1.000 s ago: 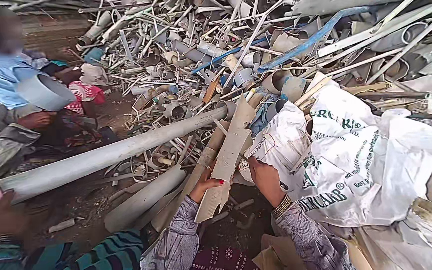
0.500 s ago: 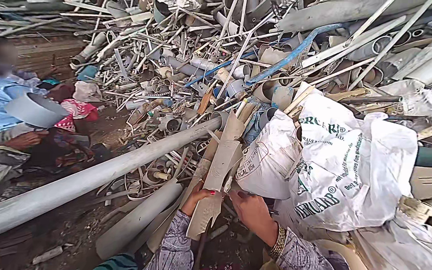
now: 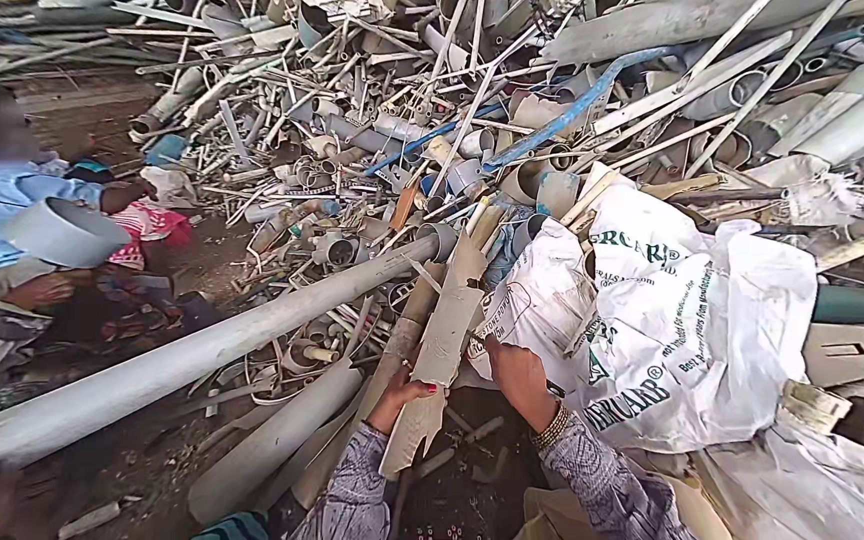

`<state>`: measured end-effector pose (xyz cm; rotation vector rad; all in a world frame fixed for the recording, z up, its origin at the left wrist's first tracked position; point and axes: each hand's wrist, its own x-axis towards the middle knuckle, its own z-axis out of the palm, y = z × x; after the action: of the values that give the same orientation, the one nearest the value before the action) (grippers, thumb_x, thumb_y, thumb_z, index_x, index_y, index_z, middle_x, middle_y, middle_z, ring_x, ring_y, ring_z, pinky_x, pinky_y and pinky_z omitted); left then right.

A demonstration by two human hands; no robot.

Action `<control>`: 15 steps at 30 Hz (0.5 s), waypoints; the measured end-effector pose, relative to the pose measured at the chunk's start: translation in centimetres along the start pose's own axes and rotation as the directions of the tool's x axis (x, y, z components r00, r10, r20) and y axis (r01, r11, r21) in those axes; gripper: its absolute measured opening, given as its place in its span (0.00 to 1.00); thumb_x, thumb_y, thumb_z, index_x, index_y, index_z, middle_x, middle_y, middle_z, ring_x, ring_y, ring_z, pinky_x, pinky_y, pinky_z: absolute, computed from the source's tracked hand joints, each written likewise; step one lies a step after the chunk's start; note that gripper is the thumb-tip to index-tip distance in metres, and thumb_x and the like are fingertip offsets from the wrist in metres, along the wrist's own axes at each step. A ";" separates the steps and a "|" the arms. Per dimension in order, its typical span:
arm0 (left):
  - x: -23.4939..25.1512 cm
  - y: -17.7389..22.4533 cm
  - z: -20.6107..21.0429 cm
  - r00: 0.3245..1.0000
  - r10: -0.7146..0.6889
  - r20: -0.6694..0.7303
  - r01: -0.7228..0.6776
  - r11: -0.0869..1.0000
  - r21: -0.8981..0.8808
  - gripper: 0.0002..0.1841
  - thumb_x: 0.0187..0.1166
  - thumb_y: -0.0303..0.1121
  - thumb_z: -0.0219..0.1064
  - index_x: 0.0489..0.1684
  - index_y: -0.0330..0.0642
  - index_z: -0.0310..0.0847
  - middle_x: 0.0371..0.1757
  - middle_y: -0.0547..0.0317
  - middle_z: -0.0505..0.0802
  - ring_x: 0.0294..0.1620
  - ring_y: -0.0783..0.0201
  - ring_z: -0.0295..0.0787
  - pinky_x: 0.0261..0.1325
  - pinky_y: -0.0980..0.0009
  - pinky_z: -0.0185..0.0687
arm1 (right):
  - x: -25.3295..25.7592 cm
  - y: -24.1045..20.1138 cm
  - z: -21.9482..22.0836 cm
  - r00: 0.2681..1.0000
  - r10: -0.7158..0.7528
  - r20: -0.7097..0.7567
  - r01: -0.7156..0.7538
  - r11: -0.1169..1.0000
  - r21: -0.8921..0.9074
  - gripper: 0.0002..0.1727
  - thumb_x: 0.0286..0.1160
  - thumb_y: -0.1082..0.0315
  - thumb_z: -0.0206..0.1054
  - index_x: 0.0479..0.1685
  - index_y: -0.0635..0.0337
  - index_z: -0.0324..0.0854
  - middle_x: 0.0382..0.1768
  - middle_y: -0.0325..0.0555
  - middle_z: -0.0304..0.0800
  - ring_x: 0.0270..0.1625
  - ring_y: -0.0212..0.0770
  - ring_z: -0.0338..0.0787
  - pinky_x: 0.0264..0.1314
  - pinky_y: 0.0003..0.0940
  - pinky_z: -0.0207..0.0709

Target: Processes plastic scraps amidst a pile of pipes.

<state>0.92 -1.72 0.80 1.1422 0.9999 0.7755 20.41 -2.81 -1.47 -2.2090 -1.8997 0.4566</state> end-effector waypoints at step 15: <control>0.5 -0.5 -0.2 0.999 -0.022 0.045 0.017 0.994 0.110 0.38 0.68 0.22 0.59 0.84 0.26 0.50 0.58 0.54 0.84 0.46 0.82 0.84 0.54 0.84 0.79 | -1.0 -1.3 -0.2 0.996 -0.034 0.082 0.035 0.999 -0.020 0.20 0.91 0.68 0.48 0.72 0.62 0.79 0.46 0.68 0.92 0.54 0.70 0.92 0.52 0.62 0.80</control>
<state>0.93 -1.35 0.15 1.2378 1.0240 0.6828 19.18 -3.57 -0.70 -2.1988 -1.9892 0.5314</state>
